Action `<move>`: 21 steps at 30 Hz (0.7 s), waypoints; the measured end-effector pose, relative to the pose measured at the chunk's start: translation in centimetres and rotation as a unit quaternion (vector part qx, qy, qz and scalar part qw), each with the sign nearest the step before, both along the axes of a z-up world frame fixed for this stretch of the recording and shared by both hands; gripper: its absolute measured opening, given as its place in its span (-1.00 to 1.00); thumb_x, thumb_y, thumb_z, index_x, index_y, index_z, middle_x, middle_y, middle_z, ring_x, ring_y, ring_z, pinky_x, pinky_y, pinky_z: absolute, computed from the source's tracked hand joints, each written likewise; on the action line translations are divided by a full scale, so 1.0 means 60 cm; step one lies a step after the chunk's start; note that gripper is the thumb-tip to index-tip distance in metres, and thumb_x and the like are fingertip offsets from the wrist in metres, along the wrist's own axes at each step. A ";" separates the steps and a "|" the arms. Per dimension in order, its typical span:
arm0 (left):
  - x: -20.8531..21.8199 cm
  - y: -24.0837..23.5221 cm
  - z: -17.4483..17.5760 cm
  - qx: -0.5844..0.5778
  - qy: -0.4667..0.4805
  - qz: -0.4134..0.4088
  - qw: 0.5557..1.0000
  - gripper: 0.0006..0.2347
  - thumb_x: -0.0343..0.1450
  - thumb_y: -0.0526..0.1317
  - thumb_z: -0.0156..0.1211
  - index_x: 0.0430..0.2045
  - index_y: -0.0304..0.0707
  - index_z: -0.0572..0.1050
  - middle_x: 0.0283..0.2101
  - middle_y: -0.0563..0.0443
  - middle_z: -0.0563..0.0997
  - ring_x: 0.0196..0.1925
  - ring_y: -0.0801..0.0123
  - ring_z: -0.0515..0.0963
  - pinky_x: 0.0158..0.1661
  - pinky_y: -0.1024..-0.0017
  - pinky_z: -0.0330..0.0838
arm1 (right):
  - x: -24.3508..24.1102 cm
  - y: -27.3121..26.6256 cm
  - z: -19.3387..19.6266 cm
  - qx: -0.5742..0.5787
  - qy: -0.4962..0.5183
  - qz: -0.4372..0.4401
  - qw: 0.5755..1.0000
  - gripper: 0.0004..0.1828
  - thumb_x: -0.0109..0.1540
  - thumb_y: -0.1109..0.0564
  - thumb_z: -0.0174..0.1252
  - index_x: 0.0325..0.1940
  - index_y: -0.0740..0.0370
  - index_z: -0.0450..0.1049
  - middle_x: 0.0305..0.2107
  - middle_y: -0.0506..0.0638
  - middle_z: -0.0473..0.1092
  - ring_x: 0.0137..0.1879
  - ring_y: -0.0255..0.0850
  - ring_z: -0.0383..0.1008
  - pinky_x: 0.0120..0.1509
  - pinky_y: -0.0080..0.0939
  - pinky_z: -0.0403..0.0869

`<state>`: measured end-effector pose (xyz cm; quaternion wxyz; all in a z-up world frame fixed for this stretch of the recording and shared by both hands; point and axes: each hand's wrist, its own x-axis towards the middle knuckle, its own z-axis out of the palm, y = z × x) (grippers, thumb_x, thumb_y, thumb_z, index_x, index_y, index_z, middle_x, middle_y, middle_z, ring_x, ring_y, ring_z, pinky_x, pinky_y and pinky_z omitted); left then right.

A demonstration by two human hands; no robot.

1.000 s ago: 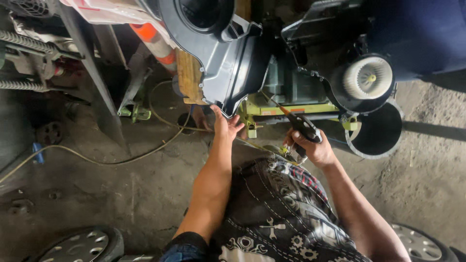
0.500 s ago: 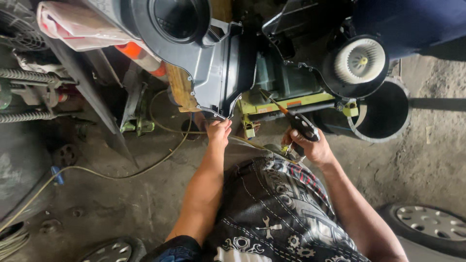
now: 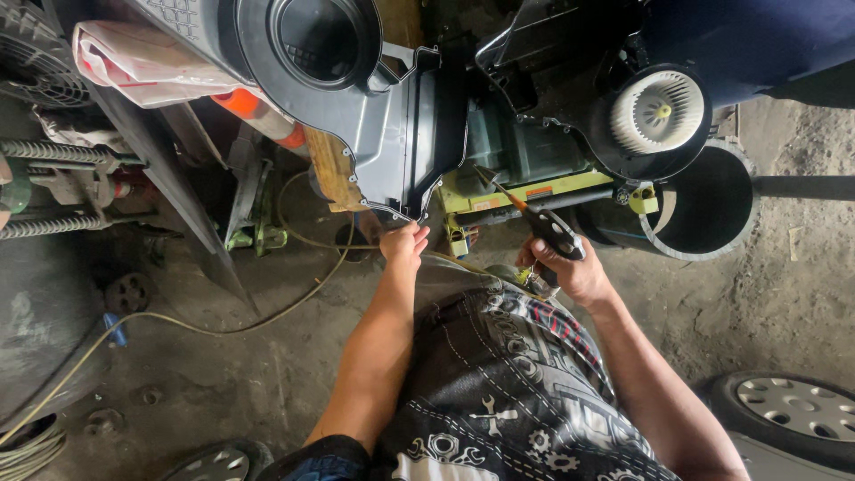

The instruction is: The person uses a handheld air blower to clean dust and debris from several black plastic car parts, including a large housing and a blower fan assembly. The person rotates the parts to access different surfaces and directs the air stream into crevices and around the fan blades.

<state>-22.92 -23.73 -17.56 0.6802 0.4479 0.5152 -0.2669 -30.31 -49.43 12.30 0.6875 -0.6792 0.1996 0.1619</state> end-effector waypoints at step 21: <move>0.005 0.022 0.070 0.453 -0.184 -0.381 0.785 -0.73 0.23 0.00 0.48 -0.49 -0.20 0.61 -0.33 -0.14 0.70 -0.24 -0.03 0.68 -0.17 0.10 0.53 | 0.011 -0.013 0.003 -0.012 0.028 -0.012 0.999 -0.59 0.31 -0.16 0.20 -0.22 0.27 0.53 -0.37 0.00 0.56 -0.28 -0.31 0.49 -0.19 -0.28 0.45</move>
